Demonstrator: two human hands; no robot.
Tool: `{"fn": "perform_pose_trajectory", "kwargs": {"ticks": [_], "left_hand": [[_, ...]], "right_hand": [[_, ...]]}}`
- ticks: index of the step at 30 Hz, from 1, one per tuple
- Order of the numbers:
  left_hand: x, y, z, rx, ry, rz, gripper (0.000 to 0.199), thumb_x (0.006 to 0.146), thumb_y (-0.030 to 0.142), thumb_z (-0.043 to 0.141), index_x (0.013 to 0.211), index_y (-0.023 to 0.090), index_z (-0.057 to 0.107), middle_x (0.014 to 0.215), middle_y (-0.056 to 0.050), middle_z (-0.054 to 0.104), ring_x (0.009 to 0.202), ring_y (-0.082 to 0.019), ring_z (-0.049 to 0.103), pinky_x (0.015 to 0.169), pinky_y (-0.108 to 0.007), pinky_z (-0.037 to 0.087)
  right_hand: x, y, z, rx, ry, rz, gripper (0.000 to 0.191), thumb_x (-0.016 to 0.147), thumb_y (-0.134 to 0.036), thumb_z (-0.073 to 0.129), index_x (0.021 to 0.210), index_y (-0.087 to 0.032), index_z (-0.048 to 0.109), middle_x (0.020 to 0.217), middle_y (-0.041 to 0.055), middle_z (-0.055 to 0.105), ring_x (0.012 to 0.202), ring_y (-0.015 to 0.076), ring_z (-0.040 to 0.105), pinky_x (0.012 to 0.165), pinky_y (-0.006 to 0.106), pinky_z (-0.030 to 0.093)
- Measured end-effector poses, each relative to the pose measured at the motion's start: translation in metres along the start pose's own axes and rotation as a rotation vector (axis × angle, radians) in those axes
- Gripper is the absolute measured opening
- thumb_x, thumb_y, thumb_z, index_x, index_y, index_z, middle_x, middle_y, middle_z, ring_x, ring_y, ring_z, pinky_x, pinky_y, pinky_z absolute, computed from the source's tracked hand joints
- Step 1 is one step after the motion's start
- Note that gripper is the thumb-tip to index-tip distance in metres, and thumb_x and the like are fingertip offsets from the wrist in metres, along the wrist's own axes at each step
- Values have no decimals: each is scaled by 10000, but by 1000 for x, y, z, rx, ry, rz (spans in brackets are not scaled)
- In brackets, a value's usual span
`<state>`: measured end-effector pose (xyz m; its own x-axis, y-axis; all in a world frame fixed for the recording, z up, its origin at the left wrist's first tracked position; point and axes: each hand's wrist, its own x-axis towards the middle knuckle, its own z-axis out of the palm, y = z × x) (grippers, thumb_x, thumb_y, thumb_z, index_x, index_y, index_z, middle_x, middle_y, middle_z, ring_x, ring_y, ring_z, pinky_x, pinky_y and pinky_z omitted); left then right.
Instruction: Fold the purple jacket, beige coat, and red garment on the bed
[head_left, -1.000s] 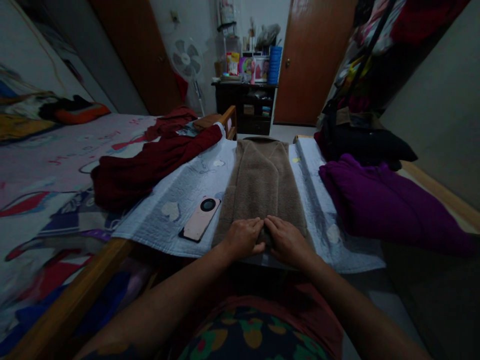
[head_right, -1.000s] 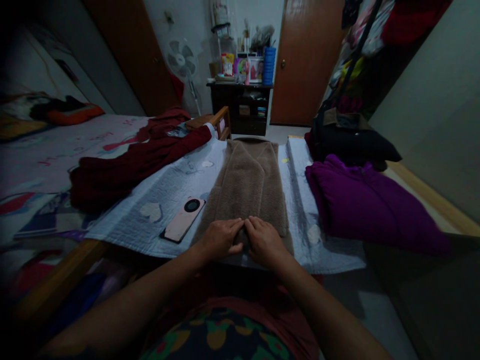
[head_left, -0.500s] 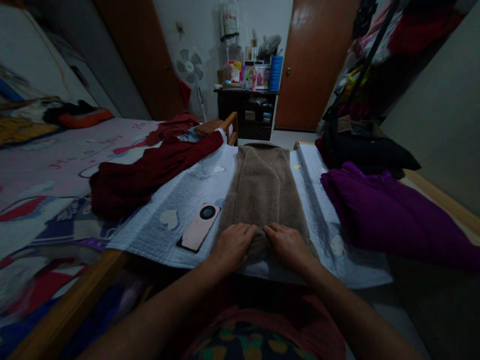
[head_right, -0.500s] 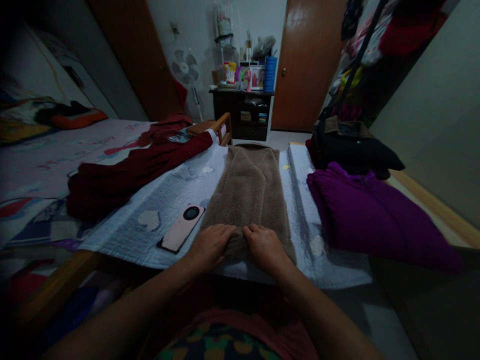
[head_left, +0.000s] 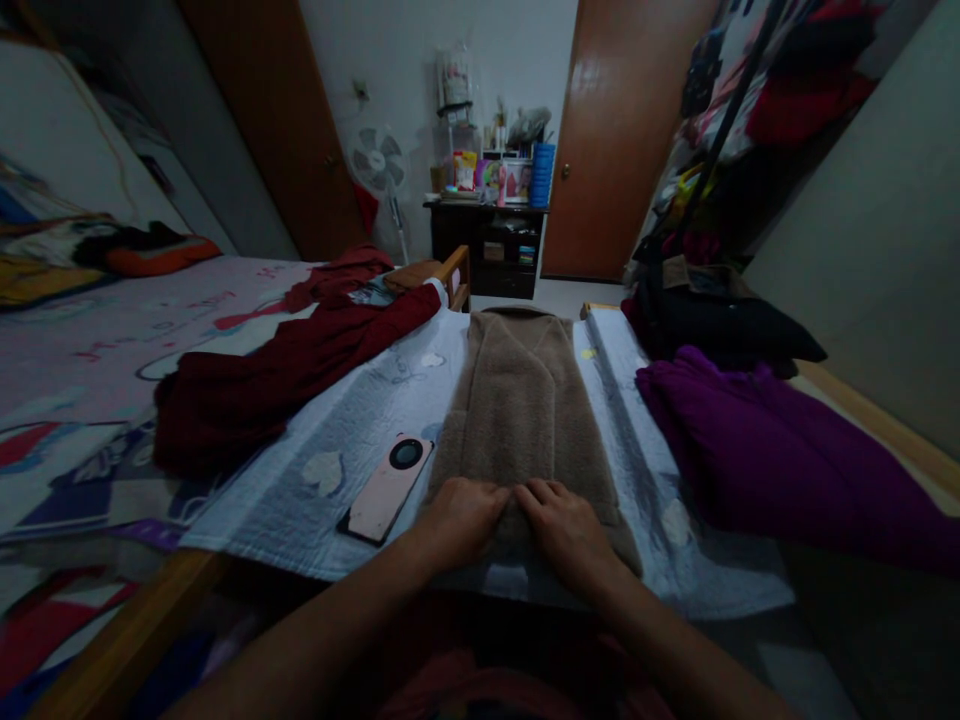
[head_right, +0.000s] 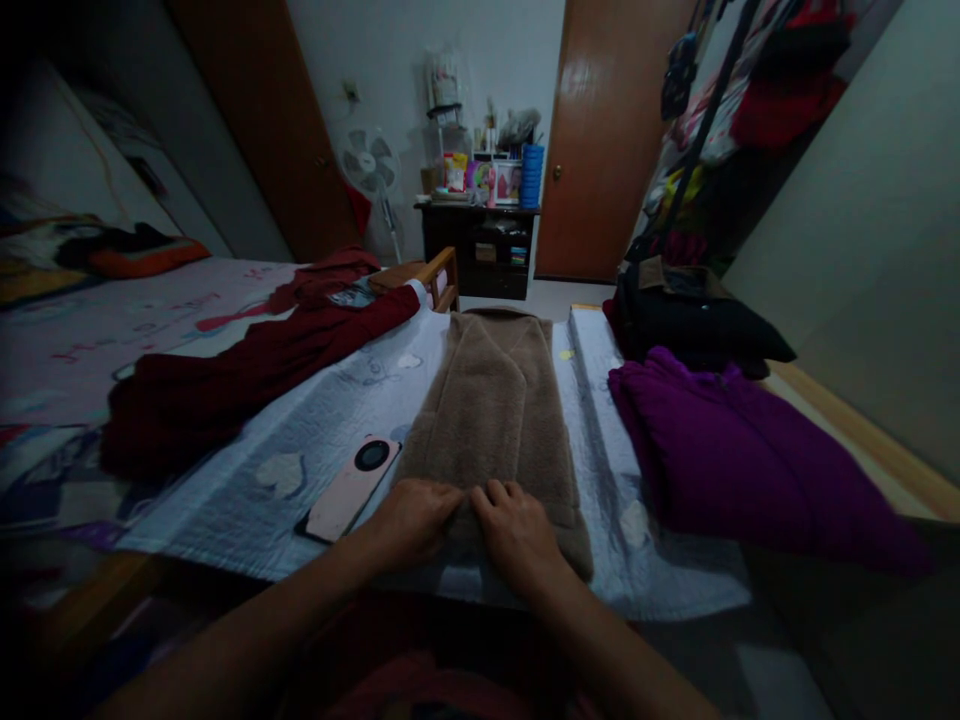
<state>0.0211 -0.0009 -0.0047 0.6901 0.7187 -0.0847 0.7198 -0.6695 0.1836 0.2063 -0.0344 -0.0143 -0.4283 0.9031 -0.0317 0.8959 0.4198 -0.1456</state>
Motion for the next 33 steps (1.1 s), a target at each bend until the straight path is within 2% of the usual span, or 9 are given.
{"fn": "perform_pose_trajectory", "kwargs": {"ticks": [3, 6, 8, 11, 16, 20, 24, 29, 33], "left_hand": [[6, -18, -22, -175, -121, 79, 377, 730, 345, 687, 1077, 205, 644, 1023, -80, 720, 949, -284, 678, 801, -360, 524], [26, -49, -38, -502, -215, 184, 407, 825, 340, 598, 1217, 231, 600, 1119, -42, 712, 1009, -211, 670, 843, -295, 514], [47, -68, -42, -611, -148, 173, 380, 872, 286, 527, 1239, 204, 586, 1181, -52, 693, 1075, -189, 646, 916, -299, 494], [85, -84, -39, -539, -31, 198, 389, 889, 256, 508, 1267, 188, 566, 1328, -71, 613, 1233, -187, 553, 1046, -343, 418], [147, -73, -37, -219, 10, 346, 472, 941, 353, 472, 1385, 194, 468, 1526, -98, 402, 1452, -250, 263, 1147, -483, 267], [190, -57, -34, -68, -10, 476, 521, 966, 439, 406, 1433, 208, 417, 1553, -92, 354, 1463, -268, 232, 1146, -542, 229], [225, -51, -16, -50, -53, 563, 517, 973, 472, 367, 1433, 246, 434, 1541, -55, 382, 1457, -274, 247, 1144, -552, 227], [240, -53, 13, -61, -79, 591, 631, 934, 584, 392, 1460, 236, 399, 1537, -79, 383, 1440, -274, 290, 1155, -525, 209], [234, -53, 14, -78, -71, 590, 633, 934, 555, 421, 1460, 206, 391, 1543, -105, 366, 1442, -272, 288, 1160, -526, 195]], "right_hand": [[5, 3, -10, 10, -48, -8, 238, 940, -180, 449, 1119, -248, 590, 1036, 50, 650, 958, 196, 613, 767, 284, 449], [10, 8, -19, 16, -68, -29, 249, 926, -155, 437, 1099, -251, 588, 1004, 35, 661, 898, 190, 638, 705, 274, 424], [13, 11, -25, 16, -83, -37, 232, 907, -132, 437, 1043, -241, 589, 973, 28, 668, 856, 185, 648, 667, 266, 403], [17, 15, -33, 6, -91, -51, 220, 885, -118, 443, 1007, -234, 586, 936, 25, 671, 817, 180, 658, 625, 260, 373], [21, 15, -46, -10, -98, -75, 218, 869, -114, 457, 995, -239, 584, 919, 20, 671, 786, 185, 663, 598, 266, 358], [23, 15, -45, -13, -115, -87, 224, 862, -105, 464, 993, -243, 581, 925, 16, 672, 767, 187, 662, 578, 269, 355], [25, 17, -39, -15, -127, -91, 220, 870, -114, 469, 999, -249, 584, 936, 13, 672, 769, 191, 665, 575, 273, 361], [29, 21, -41, 10, -162, -101, 202, 873, -138, 490, 1006, -252, 591, 945, 12, 674, 765, 196, 668, 571, 282, 362], [31, 24, -48, 42, -181, -108, 212, 863, -130, 478, 997, -249, 591, 944, 15, 677, 763, 192, 665, 584, 283, 363]]}}
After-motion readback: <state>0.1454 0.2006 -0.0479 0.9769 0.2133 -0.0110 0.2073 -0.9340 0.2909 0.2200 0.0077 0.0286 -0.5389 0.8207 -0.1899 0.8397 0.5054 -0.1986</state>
